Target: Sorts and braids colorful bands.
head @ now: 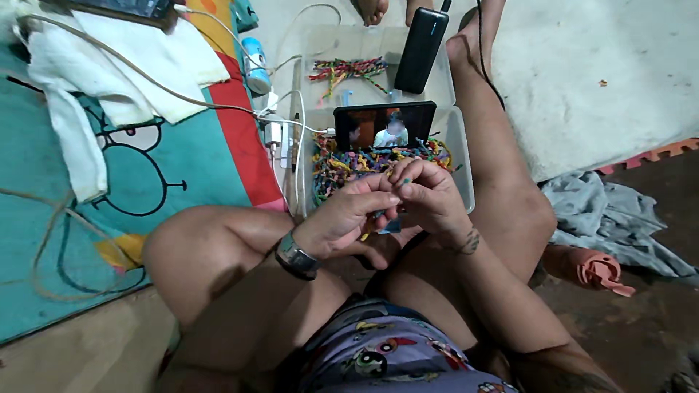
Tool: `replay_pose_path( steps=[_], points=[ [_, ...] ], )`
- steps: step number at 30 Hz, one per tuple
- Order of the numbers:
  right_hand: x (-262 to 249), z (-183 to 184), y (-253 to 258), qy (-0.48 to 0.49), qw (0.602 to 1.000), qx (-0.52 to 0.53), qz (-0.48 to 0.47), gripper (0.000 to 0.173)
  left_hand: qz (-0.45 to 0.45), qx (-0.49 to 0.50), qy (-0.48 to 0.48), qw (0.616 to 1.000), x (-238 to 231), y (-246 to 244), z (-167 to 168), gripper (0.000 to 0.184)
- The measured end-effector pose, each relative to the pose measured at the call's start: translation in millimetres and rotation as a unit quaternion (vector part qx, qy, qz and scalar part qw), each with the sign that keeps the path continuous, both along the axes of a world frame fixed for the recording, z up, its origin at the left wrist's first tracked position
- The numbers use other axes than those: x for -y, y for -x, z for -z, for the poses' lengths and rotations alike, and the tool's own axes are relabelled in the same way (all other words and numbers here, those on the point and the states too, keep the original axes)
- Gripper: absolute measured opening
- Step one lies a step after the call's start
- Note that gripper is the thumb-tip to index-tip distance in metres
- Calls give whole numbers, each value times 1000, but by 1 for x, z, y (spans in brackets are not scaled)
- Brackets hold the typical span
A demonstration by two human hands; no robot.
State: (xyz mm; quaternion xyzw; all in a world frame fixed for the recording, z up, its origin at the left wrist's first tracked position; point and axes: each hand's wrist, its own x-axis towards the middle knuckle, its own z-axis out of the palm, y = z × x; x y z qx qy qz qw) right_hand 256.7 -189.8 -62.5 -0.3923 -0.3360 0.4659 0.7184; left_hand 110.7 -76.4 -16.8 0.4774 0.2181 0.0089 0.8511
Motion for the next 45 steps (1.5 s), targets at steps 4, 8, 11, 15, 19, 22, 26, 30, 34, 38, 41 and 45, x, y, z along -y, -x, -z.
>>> replay_pose_path(
  steps=[4, 8, 11, 15, 19, 22, 26, 30, 34, 38, 41, 45],
  points=[
    [-2, -8, 14, 89, 988, 41, 119, 8, -111, 6, -659, 744, 18, -7, 7, 8],
    [0, -9, 5, 52, 995, 58, 62, 2, -120, 4, -527, 842, 21, -2, -1, 4],
    [3, -5, -9, -8, 997, 28, -67, 12, -54, 0, -101, 993, 15, 3, -11, 11],
    [3, -2, -15, -66, 988, -8, -141, 10, 48, 2, 179, 983, 8, 3, -5, 18],
    [0, -5, -10, -42, 993, -43, -97, 6, -26, 10, -104, 994, 18, 2, -9, 10],
    [-1, -15, 1, 46, 997, -60, 4, 11, -134, 32, -627, 767, 27, -5, -1, 6],
    [-2, -23, 7, 91, 991, -96, 22, 13, -125, 13, -520, 845, 29, -5, 0, 7],
    [2, -10, -7, 16, 992, -76, -99, 21, -65, 3, -43, 997, 17, 1, -7, 9],
    [2, -5, -12, -28, 989, -84, -118, 18, -8, 0, 156, 988, 16, -1, -4, 20],
    [2, -4, -6, -44, 987, -127, -89, 11, 4, 24, 174, 984, 16, -1, 0, 19],
    [2, -6, -3, -44, 992, -108, -57, 11, -23, 9, 98, 995, 16, -2, -4, 16],
    [1, -8, -3, -41, 998, -50, -23, 10, -30, -11, 80, 996, 14, -2, -6, 14]
  ],
)
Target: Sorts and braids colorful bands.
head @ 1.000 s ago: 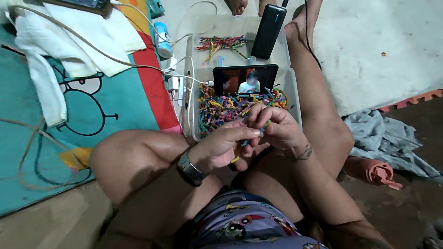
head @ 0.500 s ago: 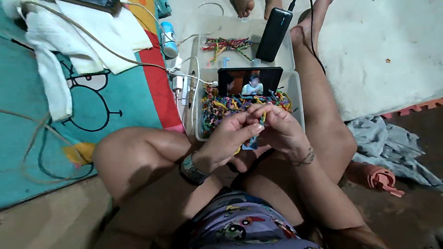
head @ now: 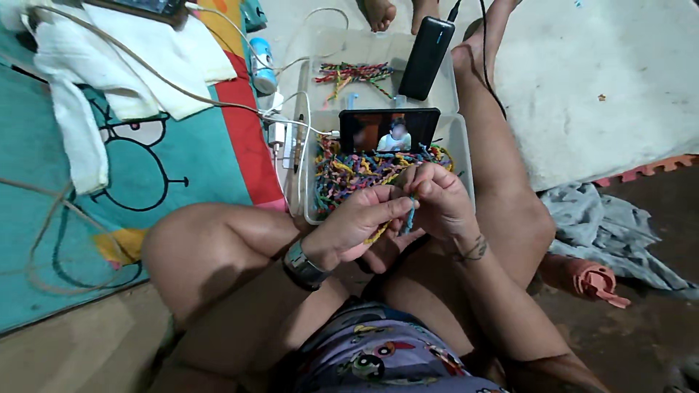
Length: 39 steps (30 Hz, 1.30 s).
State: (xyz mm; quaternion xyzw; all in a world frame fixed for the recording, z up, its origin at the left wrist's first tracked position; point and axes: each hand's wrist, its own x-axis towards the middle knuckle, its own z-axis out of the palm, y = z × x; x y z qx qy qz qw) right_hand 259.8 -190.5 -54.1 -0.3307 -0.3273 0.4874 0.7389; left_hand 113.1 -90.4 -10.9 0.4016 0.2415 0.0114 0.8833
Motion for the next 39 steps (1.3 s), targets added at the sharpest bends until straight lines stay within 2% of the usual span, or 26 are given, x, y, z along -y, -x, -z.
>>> replay_pose_path(
  steps=[3, 5, 6, 8, 9, 10, 11, 12, 14, 15, 17, 19, 21, 23, 25, 27, 28, 29, 30, 31, 32, 33, 34, 36, 37, 39],
  points=[
    [-1, 2, 1, 1, 1000, 7, 10, 9, -3, -11, -42, 999, 1, -1, 0, 13],
    [-1, 2, 4, 15, 999, 7, 30, 10, -12, -29, -145, 989, 4, -2, 0, 9],
    [-2, 2, 7, 31, 998, 8, 49, 12, -17, -38, -236, 971, 5, -3, 1, 6],
    [-3, 0, 13, 70, 993, 1, 91, 19, -33, -34, -442, 896, 9, -3, 9, 5],
    [-4, 0, 15, 88, 991, -2, 104, 22, -42, -29, -507, 861, 11, -3, 12, 8],
    [-5, 0, 16, 102, 989, -4, 106, 22, -43, -30, -523, 850, 12, -3, 13, 10],
    [-4, -1, 14, 114, 989, -2, 94, 19, -38, -36, -494, 868, 11, -3, 11, 10],
    [-4, -1, 11, 120, 990, 7, 69, 15, -28, -43, -425, 904, 9, -3, 7, 10],
    [-2, -1, 3, 114, 993, 30, 0, 16, -21, -31, -238, 970, 2, -1, 3, 13],
    [-1, -1, -1, 99, 994, 34, -36, 22, -21, -19, -150, 988, -1, -1, 2, 17],
    [-1, 1, -4, 69, 994, 30, -73, 25, -5, -19, -22, 1000, -6, 0, 1, 22],
    [-1, 3, -4, 49, 997, 6, -65, 22, 36, -18, 61, 997, -10, 1, 5, 26],
    [0, 4, -1, 40, 997, -40, -45, 15, 67, -1, 112, 991, -11, 1, 11, 29],
    [1, 4, 2, 46, 994, -93, -31, 9, 62, 9, 100, 993, -8, 0, 10, 28],
    [1, 1, 4, 59, 991, -120, -22, 6, 30, 4, 16, 999, -5, -1, 6, 24],
    [1, -2, 6, 84, 988, -131, -5, 11, 11, -3, -160, 987, -3, -2, 5, 17],
    [0, -4, 7, 100, 986, -130, 9, 14, 7, -10, -296, 955, -1, -3, 6, 13],
    [0, -4, 9, 117, 985, -123, 28, 18, -2, -12, -444, 896, 0, -3, 9, 11],
    [-1, -4, 10, 134, 984, -106, 53, 21, -17, -6, -577, 816, 2, -3, 14, 12],
    [-3, -4, 12, 152, 981, -83, 82, 23, -32, 1, -667, 744, 4, -4, 20, 13],
    [-4, -3, 14, 162, 979, -58, 105, 22, -40, 4, -703, 710, 5, -5, 23, 14],
    [-4, -3, 15, 161, 979, -37, 118, 21, -42, 0, -690, 722, 5, -5, 22, 14],
    [-3, -2, 14, 149, 982, -20, 113, 18, -32, -8, -629, 777, 4, -4, 16, 14],
    [0, -2, 5, 101, 994, 3, 38, 9, 8, -12, -391, 920, -2, 0, 3, 14],
    [1, -2, 0, 70, 997, 8, -12, 13, 25, 3, -253, 967, -6, 2, 0, 17],
    [1, 2, -5, 25, 997, 2, -68, 18, 58, 30, -25, 998, -10, 3, 4, 24]
  ],
)
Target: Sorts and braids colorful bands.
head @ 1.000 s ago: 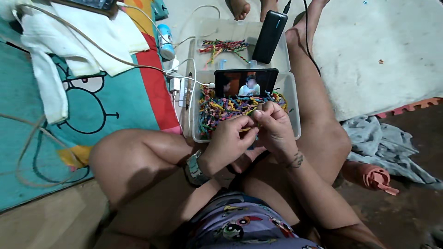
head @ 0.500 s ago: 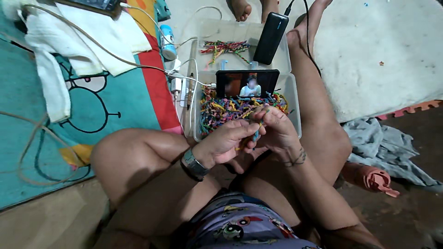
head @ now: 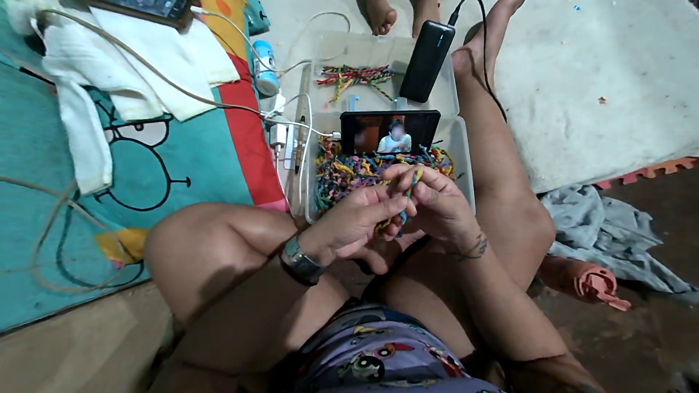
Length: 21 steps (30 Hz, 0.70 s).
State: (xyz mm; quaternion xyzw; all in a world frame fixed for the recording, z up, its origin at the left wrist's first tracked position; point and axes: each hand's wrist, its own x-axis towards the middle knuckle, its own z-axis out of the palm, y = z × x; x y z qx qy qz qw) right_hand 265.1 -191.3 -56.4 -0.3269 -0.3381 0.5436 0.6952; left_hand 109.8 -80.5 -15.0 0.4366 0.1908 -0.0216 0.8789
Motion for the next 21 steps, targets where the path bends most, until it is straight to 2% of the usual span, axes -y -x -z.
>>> replay_pose_path(
  steps=[1, 3, 4, 5, 6, 7, 8, 9, 10, 11, 12, 13, 15, 16, 17, 19, 21],
  points=[
    [-1, 3, 1, -9, 1000, -12, 4, 15, 17, 4, 70, 997, 0, -1, 4, 26],
    [-2, 5, 6, -10, 998, -39, 38, 9, 18, 1, 119, 993, 4, -3, 8, 26],
    [-2, 5, 9, -5, 997, -52, 57, 7, -1, -8, 96, 995, 6, -4, 7, 24],
    [-2, 5, 13, 0, 995, -60, 78, 8, -24, -17, 29, 999, 9, -5, 5, 22],
    [-2, 5, 16, 12, 993, -54, 104, 10, -41, -22, -89, 995, 12, -6, 4, 18],
    [-2, 5, 19, 29, 990, -30, 136, 12, -53, -21, -252, 966, 14, -7, 5, 13],
    [-2, 5, 21, 50, 984, 14, 173, 15, -69, -14, -427, 901, 16, -7, 8, 12],
    [-2, 4, 23, 69, 973, 63, 210, 18, -93, 4, -576, 812, 19, -8, 13, 13],
    [-3, 4, 23, 81, 962, 109, 238, 19, -108, 17, -666, 738, 21, -8, 18, 13],
    [-3, 2, 23, 90, 954, 139, 251, 20, -115, 20, -698, 706, 22, -9, 20, 13],
    [-2, 1, 21, 99, 956, 143, 238, 19, -116, 15, -681, 723, 23, -9, 20, 13],
    [-1, 0, 17, 102, 967, 123, 198, 17, -103, 0, -614, 782, 22, -7, 15, 14],
    [1, 0, 3, 75, 992, 69, 70, 7, -56, -31, -363, 930, 15, -3, 2, 12],
    [1, 0, -3, 50, 997, 62, 10, 16, -42, -29, -220, 974, 12, -2, 1, 13],
    [0, 1, -6, 21, 998, 57, -30, 21, -26, -19, -97, 995, 9, -1, 2, 17],
    [-1, 3, -6, -21, 998, 38, -37, 16, 12, -10, 67, 998, 6, -1, 5, 23],
    [-1, 2, -1, -29, 999, 22, -5, 13, 23, -10, 110, 994, 5, -2, 5, 24]
  ],
)
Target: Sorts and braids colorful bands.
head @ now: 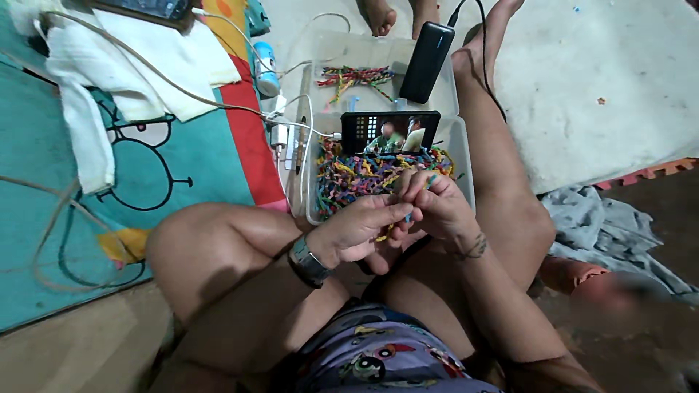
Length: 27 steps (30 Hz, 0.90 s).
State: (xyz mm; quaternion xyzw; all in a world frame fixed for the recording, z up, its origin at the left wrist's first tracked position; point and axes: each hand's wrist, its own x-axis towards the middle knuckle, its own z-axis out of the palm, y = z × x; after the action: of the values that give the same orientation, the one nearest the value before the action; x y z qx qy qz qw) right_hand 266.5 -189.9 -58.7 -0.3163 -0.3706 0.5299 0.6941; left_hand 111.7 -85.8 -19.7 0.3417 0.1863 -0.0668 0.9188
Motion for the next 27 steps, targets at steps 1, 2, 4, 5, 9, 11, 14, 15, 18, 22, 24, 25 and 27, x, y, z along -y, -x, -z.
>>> replay_pose_path(
  steps=[1, 2, 4, 5, 9, 11, 14, 15, 18, 22, 24, 25, 27],
  points=[
    [0, 0, 2, 0, 1000, -2, 14, 12, -5, 2, -20, 1000, 0, 0, 0, 22],
    [1, 0, 2, 6, 1000, 3, 31, 11, -15, 2, -60, 998, 0, -1, -1, 20],
    [4, 1, 3, 33, 996, 26, 81, 9, -42, -10, -205, 978, 3, -2, -5, 13],
    [5, 2, 4, 52, 992, 41, 108, 7, -53, -19, -312, 949, 5, -3, -6, 10],
    [2, 5, 11, 93, 969, 127, 191, 4, -110, 27, -686, 719, 11, -3, 6, 23],
    [0, 3, 10, 83, 968, 146, 188, 5, -117, 41, -686, 717, 9, -3, 5, 22],
    [-3, 1, 3, 26, 986, 124, 112, 19, -108, 45, -590, 799, 3, -1, -3, 23],
    [-3, 1, 1, 8, 990, 115, 87, 22, -102, 44, -557, 823, 1, -1, -5, 23],
    [-2, 2, -4, -20, 992, 113, 55, 23, -69, 41, -450, 890, -4, 0, -12, 23],
    [-2, 3, 3, -3, 990, 89, 111, 11, -51, 44, -472, 879, -5, -1, -13, 23],
    [-3, 2, 12, 40, 988, 44, 144, 5, -76, 61, -591, 801, -2, -2, -6, 23],
    [-4, 2, 16, 60, 985, 26, 159, 4, -87, 69, -653, 749, 0, -3, -1, 23],
    [-7, 0, 24, 83, 979, 7, 185, 10, -98, 77, -729, 673, 3, -5, 6, 20]
  ],
)
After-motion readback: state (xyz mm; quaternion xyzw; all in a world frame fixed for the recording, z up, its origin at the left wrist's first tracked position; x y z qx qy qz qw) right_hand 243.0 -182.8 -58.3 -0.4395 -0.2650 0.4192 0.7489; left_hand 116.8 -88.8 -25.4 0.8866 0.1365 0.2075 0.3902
